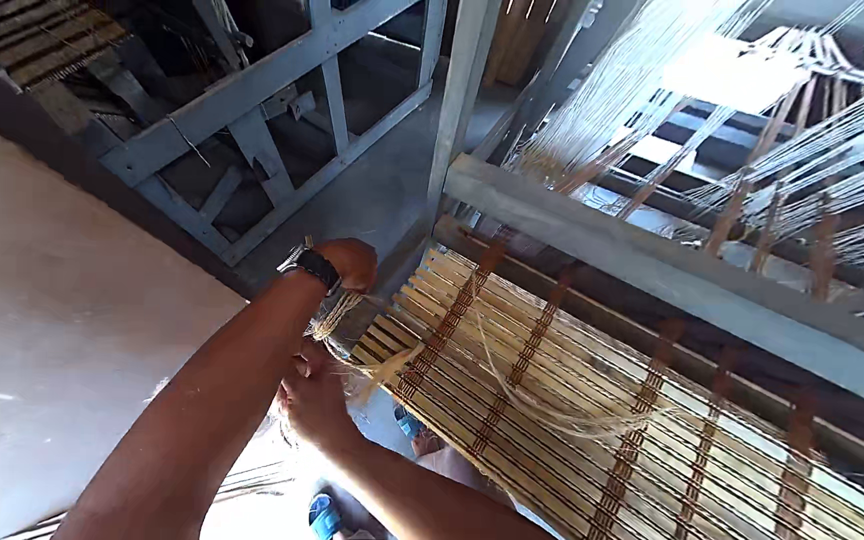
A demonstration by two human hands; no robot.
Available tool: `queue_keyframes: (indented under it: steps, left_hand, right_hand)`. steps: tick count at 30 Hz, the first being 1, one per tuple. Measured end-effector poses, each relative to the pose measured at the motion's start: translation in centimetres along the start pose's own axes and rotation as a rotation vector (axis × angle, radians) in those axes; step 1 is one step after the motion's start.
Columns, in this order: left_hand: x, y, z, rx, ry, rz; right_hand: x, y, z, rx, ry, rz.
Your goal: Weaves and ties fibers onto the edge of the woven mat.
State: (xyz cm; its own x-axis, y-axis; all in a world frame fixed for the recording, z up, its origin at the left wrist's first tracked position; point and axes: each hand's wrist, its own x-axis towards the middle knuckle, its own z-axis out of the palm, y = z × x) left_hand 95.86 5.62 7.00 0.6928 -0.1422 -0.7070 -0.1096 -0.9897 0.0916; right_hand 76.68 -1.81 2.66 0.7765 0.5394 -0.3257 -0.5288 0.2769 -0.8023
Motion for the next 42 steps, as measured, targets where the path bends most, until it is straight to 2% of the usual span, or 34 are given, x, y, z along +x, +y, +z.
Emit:
queue_keyframes:
  steps: [4, 7, 11, 13, 15, 19, 22, 26, 31, 37, 42]
  left_hand:
    - [-2.1, 1.4, 1.1, 0.051, 0.203, -0.007]
    - [-5.2, 3.2, 1.2, 0.016, 0.328, 0.055]
    - [-13.1, 4.6, 4.2, -0.17, 0.761, 0.099]
    - [-18.0, 6.0, 8.8, -0.354, 0.989, 0.114]
    - [-21.3, 8.4, 15.8, -0.573, 1.177, 0.129]
    - [-19.9, 11.8, 26.2, -0.992, 1.319, 0.14]
    - [-18.1, 15.2, 29.6, -1.131, 1.331, 0.063]
    - [-16.0, 17.4, 29.0, -1.035, 1.168, -0.024]
    - [-13.8, 17.3, 27.6, -1.245, 1.107, 0.15]
    - [-14.8, 15.5, 28.3, -1.144, 1.066, 0.029]
    - [-15.0, 16.0, 29.5, -1.121, 1.042, -0.028]
  right_hand:
    - [-3.4, -1.9, -1.2, -0.048, -0.141, 0.009]
    - [-6.7, -3.4, -3.6, -0.125, -0.279, -0.009]
    - [-10.1, -4.5, -8.5, -0.333, -0.261, -0.047]
    - [-10.8, -5.2, -11.0, -0.42, -0.251, 0.009]
    - [-11.1, -6.0, -13.0, -0.452, -0.246, 0.076]
    - [-10.4, -6.4, -15.5, -0.477, -0.273, 0.128]
    - [-10.1, -5.8, -15.9, -0.533, -0.286, 0.124]
    - [-9.8, -5.8, -15.9, -0.538, -0.317, 0.095]
    - [-9.7, -5.9, -16.8, -0.527, -0.329, 0.067]
    - [-9.6, -4.4, -16.8, -0.719, -0.351, -0.055]
    - [-9.4, -3.2, -16.1, -0.846, -0.35, -0.111]
